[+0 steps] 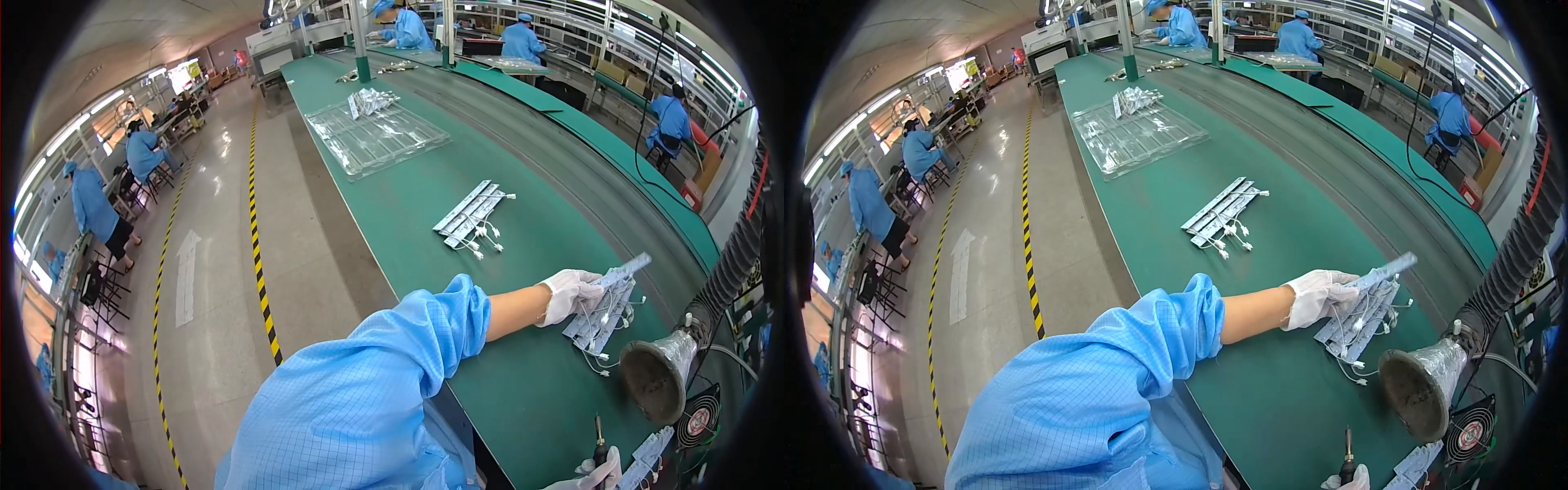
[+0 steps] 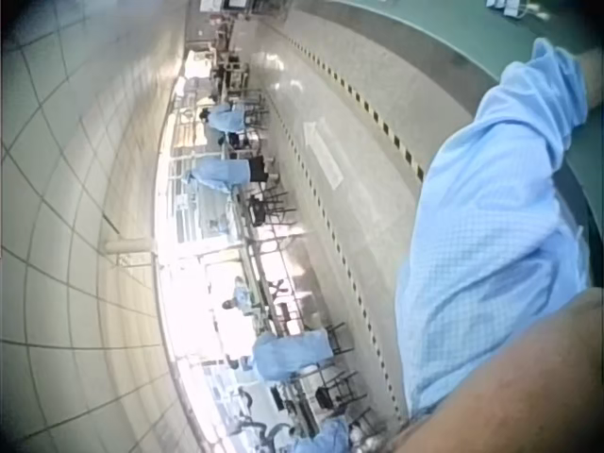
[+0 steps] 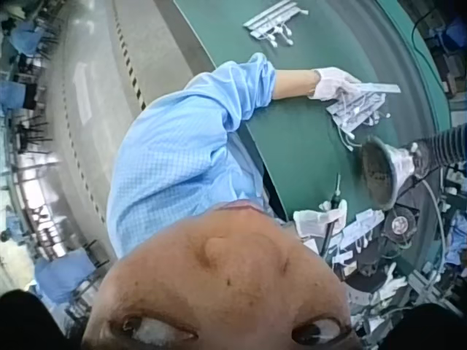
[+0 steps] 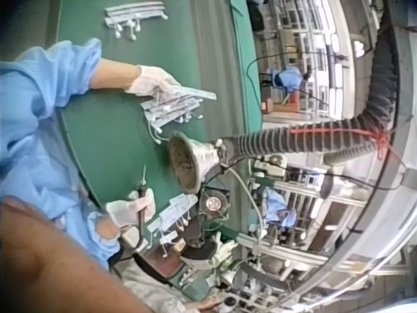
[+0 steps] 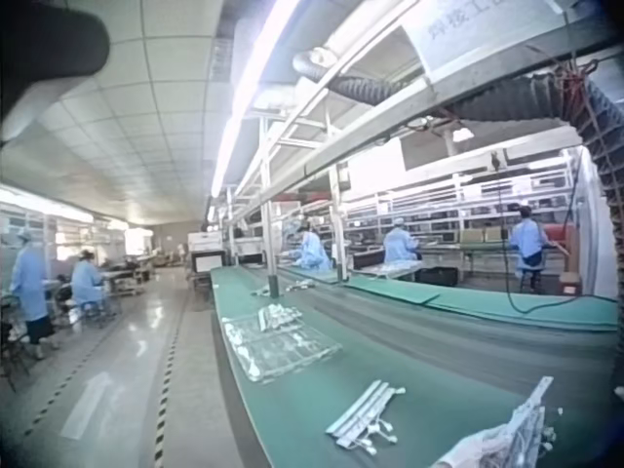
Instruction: Soldering wires onto LED light strips at a manual assembly station.
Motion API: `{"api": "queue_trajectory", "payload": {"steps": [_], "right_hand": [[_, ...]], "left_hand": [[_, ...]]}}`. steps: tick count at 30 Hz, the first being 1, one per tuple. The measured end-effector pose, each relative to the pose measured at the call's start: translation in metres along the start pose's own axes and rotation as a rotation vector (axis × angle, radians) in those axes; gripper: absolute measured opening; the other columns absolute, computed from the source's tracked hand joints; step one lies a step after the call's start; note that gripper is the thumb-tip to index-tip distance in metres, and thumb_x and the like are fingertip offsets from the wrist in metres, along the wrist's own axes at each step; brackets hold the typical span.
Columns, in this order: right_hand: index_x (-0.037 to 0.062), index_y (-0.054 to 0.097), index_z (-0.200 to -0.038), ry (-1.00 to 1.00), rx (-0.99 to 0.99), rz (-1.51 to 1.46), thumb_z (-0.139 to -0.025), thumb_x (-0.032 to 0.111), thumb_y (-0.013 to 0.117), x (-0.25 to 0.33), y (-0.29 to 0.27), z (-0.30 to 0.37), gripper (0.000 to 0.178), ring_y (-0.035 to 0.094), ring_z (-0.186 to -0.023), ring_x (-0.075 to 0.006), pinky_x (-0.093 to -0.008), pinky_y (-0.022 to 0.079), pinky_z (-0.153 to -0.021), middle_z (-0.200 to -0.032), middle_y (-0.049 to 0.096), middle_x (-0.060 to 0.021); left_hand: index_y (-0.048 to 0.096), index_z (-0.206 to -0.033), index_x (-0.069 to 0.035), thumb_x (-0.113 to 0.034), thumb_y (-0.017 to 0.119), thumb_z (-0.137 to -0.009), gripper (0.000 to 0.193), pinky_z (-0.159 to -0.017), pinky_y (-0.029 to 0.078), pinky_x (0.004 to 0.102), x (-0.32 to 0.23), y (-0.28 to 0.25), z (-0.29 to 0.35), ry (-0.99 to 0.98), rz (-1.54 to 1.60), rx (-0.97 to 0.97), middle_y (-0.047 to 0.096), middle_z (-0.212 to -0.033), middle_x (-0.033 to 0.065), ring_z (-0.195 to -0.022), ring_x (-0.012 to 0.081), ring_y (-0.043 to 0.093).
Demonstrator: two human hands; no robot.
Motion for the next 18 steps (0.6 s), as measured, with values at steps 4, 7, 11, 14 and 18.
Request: {"api": "queue_trajectory", "payload": {"steps": [4,7,11,14,18], "right_hand": [[-0.0036,0.067,-0.089,-0.058,-0.009,0.101,-0.092,0.031,0.052,0.005,-0.002,0.002,0.038,0.052,-0.056,-0.0177,-0.0279,0.041,-0.048,-0.077,0.062,-0.0126],[0.0005,0.063,-0.097,0.128,-0.113,0.055,-0.093,0.020,0.051,-0.016,-0.005,0.007,0.024,0.044,-0.061,-0.0087,-0.0214,0.034,-0.053,-0.092,0.059,-0.0053],[-0.0003,0.062,-0.103,-0.363,0.020,0.272,-0.093,0.014,0.050,-0.024,0.001,0.005,0.021,0.045,-0.062,-0.0079,-0.0213,0.037,-0.055,-0.093,0.055,-0.0045],[0.0014,0.061,-0.107,-0.124,0.133,-0.053,-0.092,0.003,0.050,-0.057,-0.010,0.001,0.019,0.044,-0.058,-0.0080,-0.0188,0.035,-0.049,-0.097,0.055,-0.0080],[0.0032,0.049,-0.124,-0.359,0.158,0.256,-0.081,-0.015,0.055,-0.056,-0.018,0.001,0.047,0.055,-0.075,-0.0148,-0.0232,0.047,-0.055,-0.106,0.055,-0.0136]], "left_hand": [[0.056,-0.121,0.001,-0.011,0.067,-0.083,0.041,-0.072,0.046,0.0281,0.001,0.007,-0.008,-0.039,-0.111,0.098,0.062,-0.088,0.0043,-0.076,0.0114,0.055],[0.061,-0.100,0.004,-0.006,0.066,-0.077,0.025,-0.071,0.049,0.0314,-0.018,0.021,0.007,-0.061,-0.249,0.088,0.063,-0.085,0.0081,-0.079,0.0150,0.059],[0.052,-0.109,-0.006,-0.002,0.064,-0.084,0.028,-0.073,0.049,0.0295,-0.041,-0.002,0.006,0.077,0.147,0.141,0.057,-0.086,0.0011,-0.079,0.0119,0.058],[0.051,-0.114,-0.002,-0.006,0.064,-0.085,0.031,-0.072,0.049,0.0276,-0.061,0.014,0.028,0.044,0.212,0.312,0.058,-0.089,0.0053,-0.078,0.0143,0.058],[0.054,-0.112,-0.001,-0.007,0.063,-0.087,0.027,-0.070,0.048,0.0258,-0.066,0.024,0.033,-0.036,-0.045,0.349,0.060,-0.087,0.0056,-0.074,0.0133,0.058]]}}
Point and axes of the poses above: each hand's wrist, its own z-axis away from the middle knuckle, its own y-axis out of the palm, x = y × z, the point moved 4 cm from there along -z, towards the middle knuckle
